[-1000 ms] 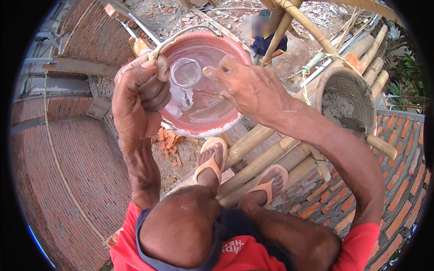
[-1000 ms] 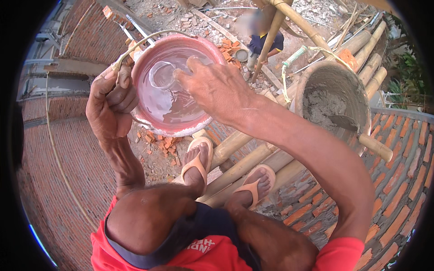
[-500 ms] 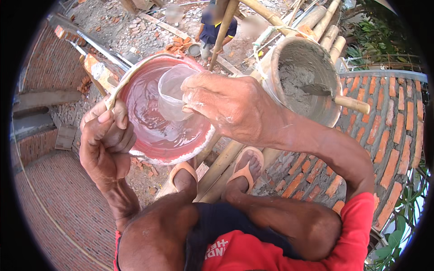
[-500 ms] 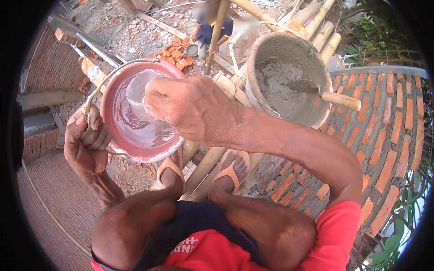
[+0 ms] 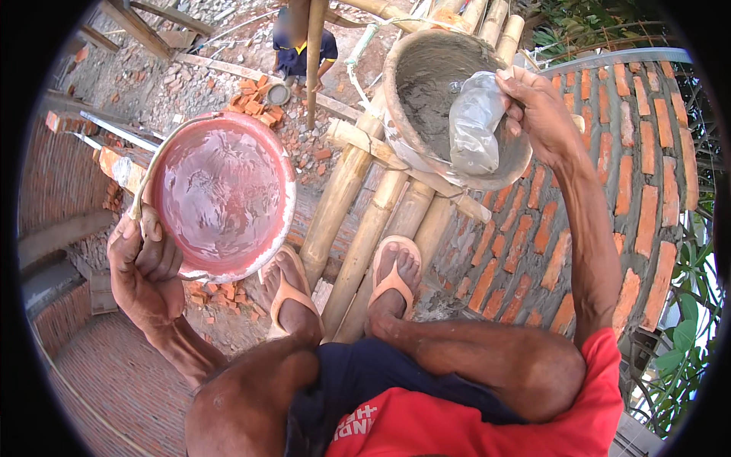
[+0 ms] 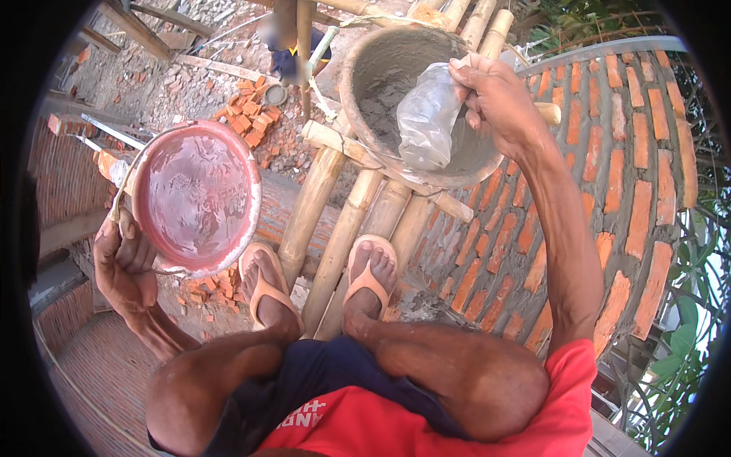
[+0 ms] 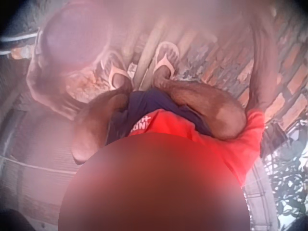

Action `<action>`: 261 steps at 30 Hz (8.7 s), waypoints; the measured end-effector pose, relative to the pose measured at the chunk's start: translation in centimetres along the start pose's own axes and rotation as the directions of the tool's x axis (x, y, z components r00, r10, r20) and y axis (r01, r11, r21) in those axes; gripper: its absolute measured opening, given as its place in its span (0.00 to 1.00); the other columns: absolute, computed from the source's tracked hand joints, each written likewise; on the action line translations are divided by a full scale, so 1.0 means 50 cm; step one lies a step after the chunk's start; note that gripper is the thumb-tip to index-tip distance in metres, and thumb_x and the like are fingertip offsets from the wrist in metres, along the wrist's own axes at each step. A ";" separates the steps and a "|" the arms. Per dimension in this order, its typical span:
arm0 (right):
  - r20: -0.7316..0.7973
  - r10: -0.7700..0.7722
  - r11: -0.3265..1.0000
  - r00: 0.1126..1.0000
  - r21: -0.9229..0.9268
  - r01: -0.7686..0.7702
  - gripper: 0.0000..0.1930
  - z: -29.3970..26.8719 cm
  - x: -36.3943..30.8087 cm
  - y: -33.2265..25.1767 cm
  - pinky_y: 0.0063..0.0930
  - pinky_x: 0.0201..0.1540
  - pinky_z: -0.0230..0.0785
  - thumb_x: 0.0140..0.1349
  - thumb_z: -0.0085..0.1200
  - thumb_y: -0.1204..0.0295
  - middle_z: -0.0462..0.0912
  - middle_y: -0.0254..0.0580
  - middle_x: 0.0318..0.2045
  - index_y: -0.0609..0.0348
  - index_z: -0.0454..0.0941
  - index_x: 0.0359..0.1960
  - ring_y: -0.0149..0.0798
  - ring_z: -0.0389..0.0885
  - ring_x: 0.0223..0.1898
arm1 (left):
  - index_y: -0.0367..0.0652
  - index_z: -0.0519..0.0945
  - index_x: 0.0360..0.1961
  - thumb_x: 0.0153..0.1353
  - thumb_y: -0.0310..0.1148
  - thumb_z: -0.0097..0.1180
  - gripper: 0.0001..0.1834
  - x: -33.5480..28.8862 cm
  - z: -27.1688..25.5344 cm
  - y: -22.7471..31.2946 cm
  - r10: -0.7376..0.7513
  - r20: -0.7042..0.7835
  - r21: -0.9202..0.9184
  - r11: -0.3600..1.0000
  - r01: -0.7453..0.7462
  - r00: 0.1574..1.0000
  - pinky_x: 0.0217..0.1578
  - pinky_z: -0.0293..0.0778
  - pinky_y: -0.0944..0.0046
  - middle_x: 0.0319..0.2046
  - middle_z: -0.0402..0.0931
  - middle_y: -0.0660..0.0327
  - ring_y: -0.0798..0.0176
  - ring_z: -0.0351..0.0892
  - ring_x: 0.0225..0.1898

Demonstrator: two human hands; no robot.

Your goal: The person scoops mortar from a bucket with a trowel and applies it to a brick wall, then places bricks one at a time to extend the wall. The person also receives a bucket of water from another worker and mixes it into the mortar.

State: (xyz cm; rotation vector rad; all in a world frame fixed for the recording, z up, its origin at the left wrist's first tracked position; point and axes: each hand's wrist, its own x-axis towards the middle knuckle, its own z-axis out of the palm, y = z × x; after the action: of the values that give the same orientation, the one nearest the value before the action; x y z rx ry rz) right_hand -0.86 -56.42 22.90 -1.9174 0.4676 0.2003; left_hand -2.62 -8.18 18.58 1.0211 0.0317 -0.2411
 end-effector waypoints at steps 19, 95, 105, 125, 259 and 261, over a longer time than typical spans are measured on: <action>-0.167 -0.573 0.814 0.803 0.004 0.582 0.12 0.020 -0.063 -0.045 0.20 0.31 0.70 0.73 0.56 0.63 0.82 0.34 0.31 0.59 0.82 0.35 0.25 0.75 0.27 | 0.32 0.73 0.34 0.71 0.37 0.51 0.16 -0.017 0.008 -0.008 -0.060 -0.037 -0.021 0.998 0.060 0.997 0.14 0.42 0.73 0.14 0.50 0.78 0.81 0.44 0.13; 0.443 0.227 0.970 0.867 -0.180 -0.162 0.17 0.254 -0.296 0.088 0.30 0.44 0.79 0.70 0.59 0.69 0.86 0.51 0.45 0.72 0.79 0.53 0.36 0.85 0.43 | 0.34 0.73 0.54 0.77 0.29 0.40 0.13 0.407 -0.644 0.338 0.292 -0.698 0.248 0.955 -0.162 0.654 0.17 0.47 0.70 0.15 0.48 0.74 0.76 0.44 0.14; 0.468 0.285 0.957 0.837 -0.193 -0.218 0.16 0.278 -0.276 0.069 0.28 0.42 0.78 0.70 0.58 0.70 0.87 0.50 0.46 0.69 0.80 0.54 0.35 0.84 0.45 | 0.37 0.75 0.43 0.75 0.27 0.41 0.09 0.403 -0.647 0.264 0.294 -0.653 0.260 0.953 -0.158 0.697 0.18 0.50 0.69 0.16 0.56 0.73 0.75 0.50 0.15; 0.490 0.142 0.970 0.860 -0.243 -0.022 0.17 0.275 -0.263 0.078 0.31 0.49 0.76 0.68 0.57 0.69 0.87 0.51 0.44 0.71 0.80 0.52 0.38 0.85 0.44 | 0.21 0.67 0.48 0.63 0.13 0.50 0.13 0.325 -0.846 -0.026 0.044 -0.963 0.014 0.993 -0.114 0.267 0.35 0.90 0.35 0.44 0.78 0.36 0.38 0.87 0.32; -0.205 0.272 0.347 0.940 -0.890 -0.294 0.12 -0.095 -0.169 0.199 0.51 0.41 0.79 0.60 0.57 0.68 0.85 0.59 0.28 0.68 0.83 0.29 0.59 0.87 0.34 | 0.30 0.83 0.46 0.52 0.26 0.69 0.19 0.294 0.489 -0.341 -0.290 0.608 0.328 0.939 0.098 0.739 0.31 0.74 0.69 0.31 0.82 0.63 0.71 0.78 0.29; -0.215 0.315 0.425 0.924 -0.839 -0.340 0.16 -0.079 -0.180 0.192 0.51 0.39 0.78 0.65 0.56 0.64 0.84 0.59 0.25 0.67 0.83 0.28 0.57 0.86 0.31 | 0.30 0.83 0.46 0.52 0.26 0.70 0.20 0.293 0.480 -0.341 -0.304 0.562 0.326 0.936 0.132 0.769 0.31 0.74 0.69 0.31 0.81 0.63 0.72 0.77 0.29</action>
State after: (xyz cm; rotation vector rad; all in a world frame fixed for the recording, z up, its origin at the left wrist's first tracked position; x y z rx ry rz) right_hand -13.29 -61.14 19.43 -2.8193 0.8834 0.8158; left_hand 5.91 -39.72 14.83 1.1711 -0.4849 -0.8049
